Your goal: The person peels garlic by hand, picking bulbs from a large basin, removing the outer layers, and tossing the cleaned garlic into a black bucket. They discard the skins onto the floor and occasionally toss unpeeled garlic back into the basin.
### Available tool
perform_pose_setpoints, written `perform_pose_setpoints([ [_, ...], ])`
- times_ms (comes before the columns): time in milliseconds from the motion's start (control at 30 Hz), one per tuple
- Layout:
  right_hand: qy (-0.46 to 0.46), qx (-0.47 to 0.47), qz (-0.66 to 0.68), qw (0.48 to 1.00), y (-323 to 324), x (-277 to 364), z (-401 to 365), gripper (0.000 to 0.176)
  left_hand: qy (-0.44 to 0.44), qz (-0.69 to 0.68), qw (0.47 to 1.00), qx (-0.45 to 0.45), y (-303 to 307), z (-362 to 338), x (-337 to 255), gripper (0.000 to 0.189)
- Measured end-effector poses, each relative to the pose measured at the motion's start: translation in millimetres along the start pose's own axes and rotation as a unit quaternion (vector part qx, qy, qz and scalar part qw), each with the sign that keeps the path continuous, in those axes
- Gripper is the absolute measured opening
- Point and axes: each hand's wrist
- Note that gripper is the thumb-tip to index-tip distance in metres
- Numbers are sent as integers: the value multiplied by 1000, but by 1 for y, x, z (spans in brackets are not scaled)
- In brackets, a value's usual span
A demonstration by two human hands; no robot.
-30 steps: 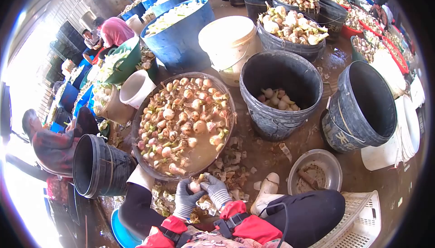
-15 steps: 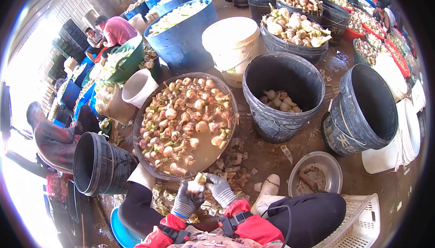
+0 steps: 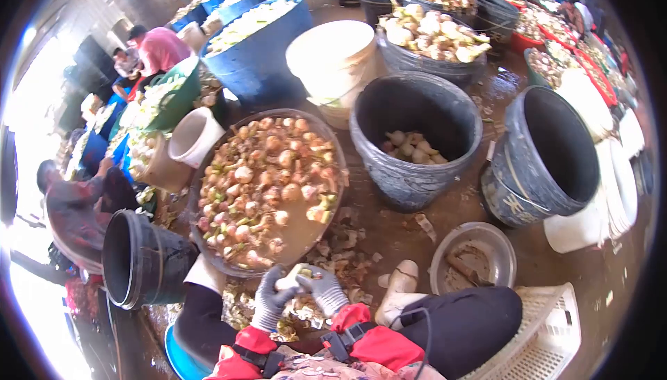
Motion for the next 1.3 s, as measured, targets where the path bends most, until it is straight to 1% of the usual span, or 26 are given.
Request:
perform_pose_setpoints([
  [33,29,6,-3,1000,-2,3,-4,29,60,-130,990,-7,1,-1,7,57],
  [67,18,1,25,1000,1,-12,5,27,285,-324,902,34,2,18,15,56],
  [133,48,101,68,991,3,-1,-1,25,336,-484,799,117,3,11,-25,57],
  [200,0,159,131,979,1,6,-9,23,374,-464,801,56,16,18,8,52],
  [267,51,120,71,989,2,4,-6,24,372,-368,847,-91,-8,23,-13,47],
  [333,155,29,-49,986,2,-7,8,26,291,-309,905,-15,21,21,32,45],
  [400,181,-54,-123,974,-4,-1,8,30,205,-222,950,-82,4,5,8,46],
  [433,93,-9,-66,993,-5,10,-14,32,215,-254,942,-42,7,6,23,44],
  [467,105,-17,-102,989,-7,-3,-4,34,106,-136,983,-59,-15,-8,8,35],
  [533,232,-4,-191,954,-13,-15,-2,37,76,-265,961,-9,-19,2,7,26],
  [567,297,14,-251,921,-16,-16,1,40,114,-275,954,-40,-16,7,15,25],
  [600,347,-5,-243,906,-18,-21,1,41,151,-287,943,-75,-12,10,21,24],
  [633,174,88,-26,981,-20,-17,-4,42,184,-346,916,-84,-10,11,17,24],
  [667,75,82,67,992,-20,9,-22,40,212,-406,884,-90,-10,11,9,25],
  [700,88,66,-27,994,-10,28,-25,37,196,-409,886,-94,-10,11,-2,24],
  [733,155,-5,-81,985,-1,16,-14,36,184,-412,888,-94,-9,9,-10,24],
  [800,143,-37,54,988,6,5,-4,35,148,-372,914,-70,-4,2,-19,23],
  [933,114,-103,104,983,32,12,3,34,204,-473,856,-52,15,-14,-13,30],
  [1033,135,-116,155,972,45,-9,22,32,199,-496,844,-50,23,-21,-8,31],
  [1067,147,-127,163,967,48,-12,25,31,196,-496,844,-54,22,-21,-9,31],
  [1100,167,-141,111,969,58,-15,32,29,190,-507,835,-96,22,-20,-9,31],
  [1133,171,-179,129,960,55,-2,24,16,184,-519,824,-137,22,-19,-8,32],
  [1200,206,-94,251,941,63,17,21,7,194,-518,819,-152,32,-19,2,33],
  [1233,234,-73,317,916,57,25,16,8,180,-546,805,-148,38,-19,11,34],
  [1267,233,-72,317,917,58,24,17,8,167,-572,790,-145,42,-19,12,34],
  [1300,203,-57,183,960,61,20,18,6,183,-542,804,-162,45,-21,12,38],
])
Point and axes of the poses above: each hand's wrist, its own z-axis towards the middle knuckle, its own y-axis out of the back of the hand, x = y × z, and after that the axes turned 5 degrees about -y, right-handed
